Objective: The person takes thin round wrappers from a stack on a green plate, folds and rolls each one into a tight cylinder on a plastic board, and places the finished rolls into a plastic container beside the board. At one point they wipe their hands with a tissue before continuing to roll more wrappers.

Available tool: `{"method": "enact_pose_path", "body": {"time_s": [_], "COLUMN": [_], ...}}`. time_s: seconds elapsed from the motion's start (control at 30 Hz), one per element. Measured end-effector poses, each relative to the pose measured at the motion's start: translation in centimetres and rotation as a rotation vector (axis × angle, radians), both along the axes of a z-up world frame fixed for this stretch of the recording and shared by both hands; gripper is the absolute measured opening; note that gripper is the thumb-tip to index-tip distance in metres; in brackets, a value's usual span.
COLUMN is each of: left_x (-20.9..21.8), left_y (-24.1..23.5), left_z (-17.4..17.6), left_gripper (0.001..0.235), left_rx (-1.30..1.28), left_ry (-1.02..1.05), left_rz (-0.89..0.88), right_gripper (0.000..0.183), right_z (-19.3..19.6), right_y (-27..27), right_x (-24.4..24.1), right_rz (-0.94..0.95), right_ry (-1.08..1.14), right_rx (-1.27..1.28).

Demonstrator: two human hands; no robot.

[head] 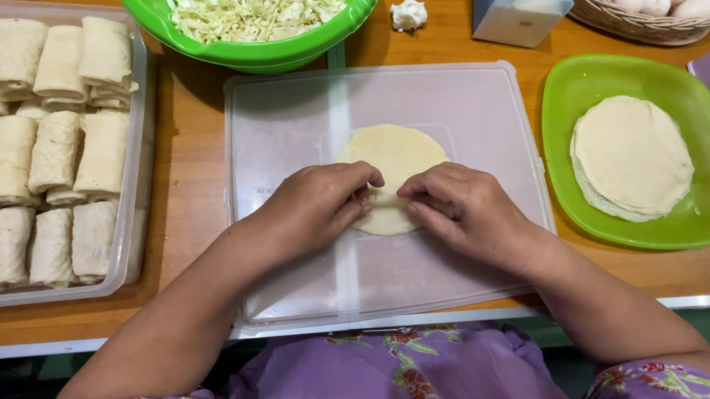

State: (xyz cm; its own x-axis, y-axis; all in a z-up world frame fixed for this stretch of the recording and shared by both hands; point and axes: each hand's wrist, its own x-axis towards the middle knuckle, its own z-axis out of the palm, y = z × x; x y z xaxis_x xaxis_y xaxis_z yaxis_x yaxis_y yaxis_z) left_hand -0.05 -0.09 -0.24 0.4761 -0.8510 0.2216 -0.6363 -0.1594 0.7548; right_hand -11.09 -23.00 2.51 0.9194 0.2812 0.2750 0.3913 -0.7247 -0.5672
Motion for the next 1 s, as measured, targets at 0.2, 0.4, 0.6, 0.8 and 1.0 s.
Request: {"method": "enact_pose_path", "body": {"time_s": [0.2, 0.4, 0.6, 0.8, 1.0], "left_x": [0.0, 0.0, 0.1, 0.1, -0.3], "left_y": [0.1, 0.0, 0.0, 0.0, 0.0], "left_z": [0.0, 0.1, -0.2, -0.4, 0.3], "left_gripper": [0.023, 0.020, 0.016, 0.018, 0.021], "left_rx": [-0.023, 0.001, -0.039, -0.020, -0.103], "left_ry": [-0.095, -0.162, -0.283, -0.295, -0.447], "left_rz": [0.031, 0.059, 0.096, 0.102, 0.114], "right_gripper": [0.019, 0.018, 0.020, 0.021, 0.019], "right_z": [0.0, 0.8, 0.7, 0.4, 0.4], "right_y": [0.2, 1.0, 1.2, 1.0, 0.9], "right_x": [-0.2, -0.1, -0.1, -0.3, -0.1], "right_rz": [-0.012, 0.022, 0.023, -0.014, 0.004], "right_ry": [0.088, -0.062, -0.141, -0.065, -0.115], "right_rx": [0.074, -0.048, -0.058, 0.037, -0.044]}}
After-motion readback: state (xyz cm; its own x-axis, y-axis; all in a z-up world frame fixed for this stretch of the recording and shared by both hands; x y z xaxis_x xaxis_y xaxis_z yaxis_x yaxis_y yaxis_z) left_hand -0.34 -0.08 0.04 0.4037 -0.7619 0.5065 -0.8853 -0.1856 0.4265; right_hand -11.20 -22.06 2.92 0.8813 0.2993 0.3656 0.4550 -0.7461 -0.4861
